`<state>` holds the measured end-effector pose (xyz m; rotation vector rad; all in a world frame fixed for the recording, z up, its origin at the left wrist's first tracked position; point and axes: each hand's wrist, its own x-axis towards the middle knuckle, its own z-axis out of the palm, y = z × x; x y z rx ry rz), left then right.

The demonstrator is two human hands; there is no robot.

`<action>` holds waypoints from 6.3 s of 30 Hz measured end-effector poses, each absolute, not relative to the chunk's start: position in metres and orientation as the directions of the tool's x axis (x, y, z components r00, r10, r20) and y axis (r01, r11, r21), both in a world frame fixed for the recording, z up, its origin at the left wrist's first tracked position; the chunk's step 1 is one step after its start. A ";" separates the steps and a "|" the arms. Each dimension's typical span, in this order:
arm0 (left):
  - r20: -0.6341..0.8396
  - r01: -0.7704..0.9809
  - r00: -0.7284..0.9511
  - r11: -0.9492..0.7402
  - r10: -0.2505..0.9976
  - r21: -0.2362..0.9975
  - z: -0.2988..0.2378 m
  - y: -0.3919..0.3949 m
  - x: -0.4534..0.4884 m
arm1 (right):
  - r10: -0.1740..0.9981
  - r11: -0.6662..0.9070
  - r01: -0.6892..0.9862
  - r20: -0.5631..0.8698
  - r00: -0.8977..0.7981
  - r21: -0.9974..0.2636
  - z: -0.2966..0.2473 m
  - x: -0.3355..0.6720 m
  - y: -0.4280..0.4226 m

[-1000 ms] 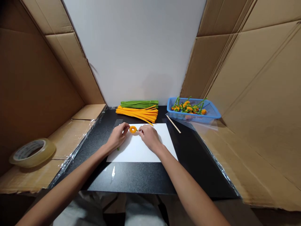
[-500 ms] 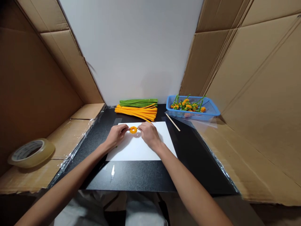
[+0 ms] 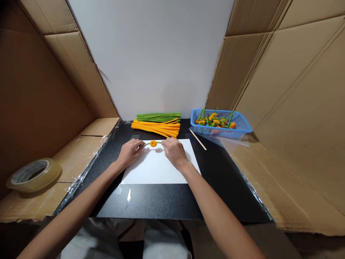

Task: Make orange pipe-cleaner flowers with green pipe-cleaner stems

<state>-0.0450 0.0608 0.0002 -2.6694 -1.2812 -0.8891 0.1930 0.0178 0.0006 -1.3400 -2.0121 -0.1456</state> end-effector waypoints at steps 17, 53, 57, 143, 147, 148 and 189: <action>0.655 0.477 0.419 -0.766 0.629 0.431 0.020 0.034 -0.025 | 0.661 0.626 0.660 0.732 -0.166 -0.415 0.015 0.157 -0.005; 0.656 0.539 0.463 -0.777 0.596 0.326 0.036 0.032 -0.026 | 0.677 0.622 0.655 0.714 -0.177 -0.428 0.034 0.175 -0.004; 0.763 0.605 0.303 -0.734 0.571 0.309 0.033 0.032 -0.026 | 0.789 0.493 0.466 0.603 0.117 -0.735 0.030 0.164 -0.004; 0.632 0.642 0.559 -0.763 0.537 0.080 0.015 0.032 -0.024 | 0.859 0.444 0.582 0.509 -0.058 -0.682 0.009 0.161 0.007; 0.672 0.665 0.538 -0.746 0.509 0.032 0.022 0.032 -0.022 | 0.845 0.468 0.607 0.526 -0.095 -0.642 0.009 0.159 0.005; 0.678 0.652 0.549 -0.758 0.489 0.019 0.023 0.033 -0.022 | 0.839 0.484 0.604 0.532 -0.113 -0.634 0.010 0.158 0.004; 0.611 0.586 0.667 -0.807 0.426 -0.077 0.026 0.032 -0.021 | 0.994 -0.095 -0.430 -0.062 -0.090 -0.898 0.015 0.156 0.008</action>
